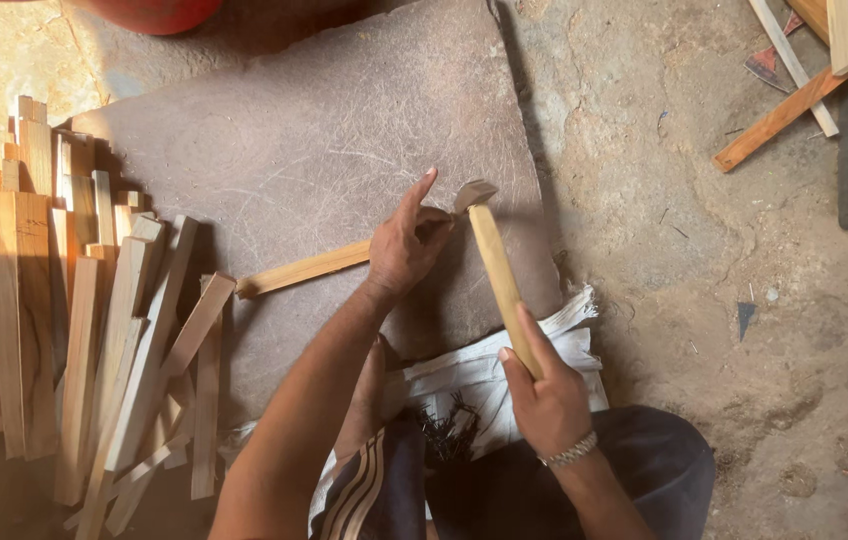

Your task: The person sits on the floor and repeatedly hammers nails into small wooden planks. They pick up a plank, place it on a work surface, hammer a nail into it, and then move the finished piece aside to repeat the process with a new plank.

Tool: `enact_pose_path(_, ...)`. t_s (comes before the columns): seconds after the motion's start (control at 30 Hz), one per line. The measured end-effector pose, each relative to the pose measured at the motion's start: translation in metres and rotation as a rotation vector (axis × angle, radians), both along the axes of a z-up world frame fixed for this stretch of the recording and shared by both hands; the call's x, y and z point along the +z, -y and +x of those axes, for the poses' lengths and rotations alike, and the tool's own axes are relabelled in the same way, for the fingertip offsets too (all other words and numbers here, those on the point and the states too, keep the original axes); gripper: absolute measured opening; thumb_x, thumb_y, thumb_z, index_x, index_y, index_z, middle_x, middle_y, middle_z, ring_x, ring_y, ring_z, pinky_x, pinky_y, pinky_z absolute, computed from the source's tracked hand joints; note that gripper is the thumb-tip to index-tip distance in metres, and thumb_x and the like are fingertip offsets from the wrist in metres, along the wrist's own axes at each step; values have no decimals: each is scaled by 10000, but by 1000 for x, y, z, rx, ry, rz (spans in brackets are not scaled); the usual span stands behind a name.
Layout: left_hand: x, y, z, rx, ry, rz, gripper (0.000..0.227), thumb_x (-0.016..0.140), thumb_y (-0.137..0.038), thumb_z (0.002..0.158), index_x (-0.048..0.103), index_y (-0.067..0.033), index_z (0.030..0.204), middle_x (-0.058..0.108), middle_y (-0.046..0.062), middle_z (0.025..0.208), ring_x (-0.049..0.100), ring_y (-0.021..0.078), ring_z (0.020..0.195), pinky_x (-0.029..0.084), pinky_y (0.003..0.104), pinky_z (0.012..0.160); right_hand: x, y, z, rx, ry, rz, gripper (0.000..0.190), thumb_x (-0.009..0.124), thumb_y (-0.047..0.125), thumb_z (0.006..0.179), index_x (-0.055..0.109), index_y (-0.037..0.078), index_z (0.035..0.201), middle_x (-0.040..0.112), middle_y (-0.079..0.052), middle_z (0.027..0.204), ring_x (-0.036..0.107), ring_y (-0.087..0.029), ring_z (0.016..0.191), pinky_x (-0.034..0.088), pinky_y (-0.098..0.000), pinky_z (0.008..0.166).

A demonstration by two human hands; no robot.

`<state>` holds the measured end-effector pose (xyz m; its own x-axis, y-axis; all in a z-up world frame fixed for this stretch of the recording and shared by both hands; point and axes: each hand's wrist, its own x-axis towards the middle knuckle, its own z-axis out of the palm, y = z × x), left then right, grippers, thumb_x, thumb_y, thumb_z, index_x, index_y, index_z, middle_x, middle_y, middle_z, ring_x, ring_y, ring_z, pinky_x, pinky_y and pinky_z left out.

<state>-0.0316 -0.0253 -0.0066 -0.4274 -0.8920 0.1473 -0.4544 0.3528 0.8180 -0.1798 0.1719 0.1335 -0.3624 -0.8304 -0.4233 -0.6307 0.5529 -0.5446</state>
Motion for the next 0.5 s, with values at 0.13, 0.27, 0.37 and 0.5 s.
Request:
enact_pose_path(0.13,2,-16,10,9,-125,5,893,750,-64,896,221,-134,1612,682,83,1138,741,196,889,611,327,792,-5,-28,-11,271,-251,-849,512,713,69,986,519,-83,1435,708,-307,1063,735,-262,821,613,-338,685)
enact_pose_path(0.27,10,4,11,9,-119,54,858,586,25,837,234,-100,1610,528,153,1211,676,229,883,603,356,817,-35,-17,0,138,79,-914,510,693,97,1040,463,-123,1438,738,-209,985,803,-201,817,618,-262,620)
enact_pose_path(0.37,3,-5,12,11,-129,-90,856,568,46,791,265,-92,1580,485,194,1288,624,260,980,582,370,845,-46,-29,4,4,15,-180,645,735,158,885,572,33,1496,785,-232,1026,771,-263,681,600,-369,576)
enact_pose_path(0.5,1,-3,8,24,-142,193,796,555,26,831,301,-109,1573,519,134,1204,635,185,881,582,358,830,-37,-68,0,-8,28,-494,611,676,160,965,454,-45,1496,743,-255,1097,769,-250,872,629,-335,688)
